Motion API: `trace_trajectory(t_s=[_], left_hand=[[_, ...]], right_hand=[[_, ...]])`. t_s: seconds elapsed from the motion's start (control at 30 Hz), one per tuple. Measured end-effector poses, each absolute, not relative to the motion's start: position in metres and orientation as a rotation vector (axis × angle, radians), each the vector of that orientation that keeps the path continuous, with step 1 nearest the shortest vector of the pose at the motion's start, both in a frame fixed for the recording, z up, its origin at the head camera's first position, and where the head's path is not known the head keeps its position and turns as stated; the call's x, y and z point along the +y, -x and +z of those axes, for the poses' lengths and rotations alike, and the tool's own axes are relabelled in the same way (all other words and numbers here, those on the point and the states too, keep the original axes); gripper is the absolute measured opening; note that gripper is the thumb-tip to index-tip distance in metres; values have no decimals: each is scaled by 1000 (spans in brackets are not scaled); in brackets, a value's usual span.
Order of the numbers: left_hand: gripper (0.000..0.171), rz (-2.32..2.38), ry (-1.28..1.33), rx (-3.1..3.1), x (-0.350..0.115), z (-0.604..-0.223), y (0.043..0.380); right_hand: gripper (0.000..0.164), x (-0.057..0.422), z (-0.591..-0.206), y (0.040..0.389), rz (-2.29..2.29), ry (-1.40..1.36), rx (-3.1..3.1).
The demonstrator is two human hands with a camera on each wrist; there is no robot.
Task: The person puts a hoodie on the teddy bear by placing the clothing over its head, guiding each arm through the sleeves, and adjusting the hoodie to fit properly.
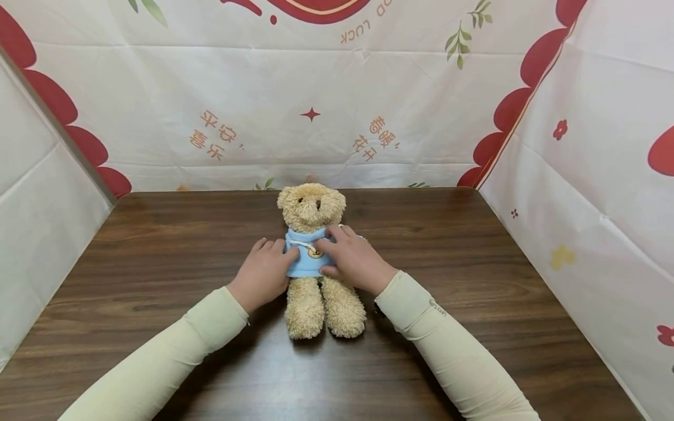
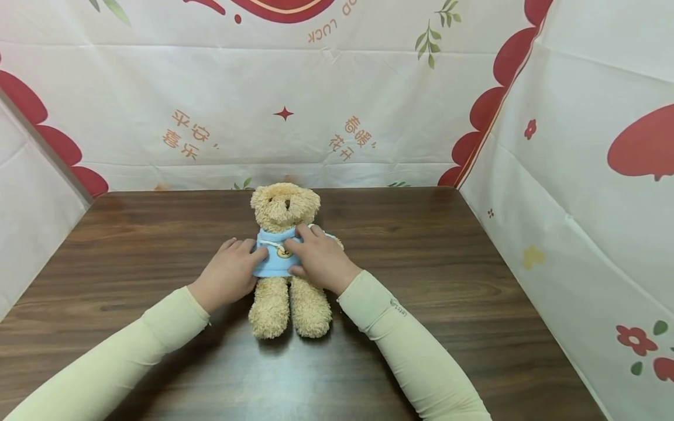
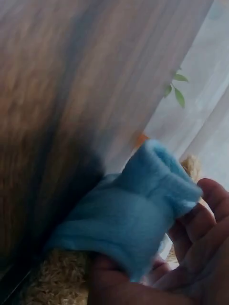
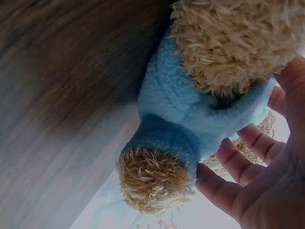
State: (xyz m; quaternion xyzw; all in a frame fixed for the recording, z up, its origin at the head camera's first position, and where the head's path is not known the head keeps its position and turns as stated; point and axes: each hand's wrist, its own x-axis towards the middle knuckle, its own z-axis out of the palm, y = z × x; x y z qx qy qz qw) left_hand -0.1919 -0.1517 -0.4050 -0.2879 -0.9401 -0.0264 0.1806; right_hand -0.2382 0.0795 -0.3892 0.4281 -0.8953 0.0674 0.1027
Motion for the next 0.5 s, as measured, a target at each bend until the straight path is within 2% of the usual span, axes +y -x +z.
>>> trace_trajectory(t_s=[0.5], left_hand=[[15, -87, 832, -2577, -142, -409, 208]], right_hand=[[38, 83, -390, 236, 233, -1247, -2670]])
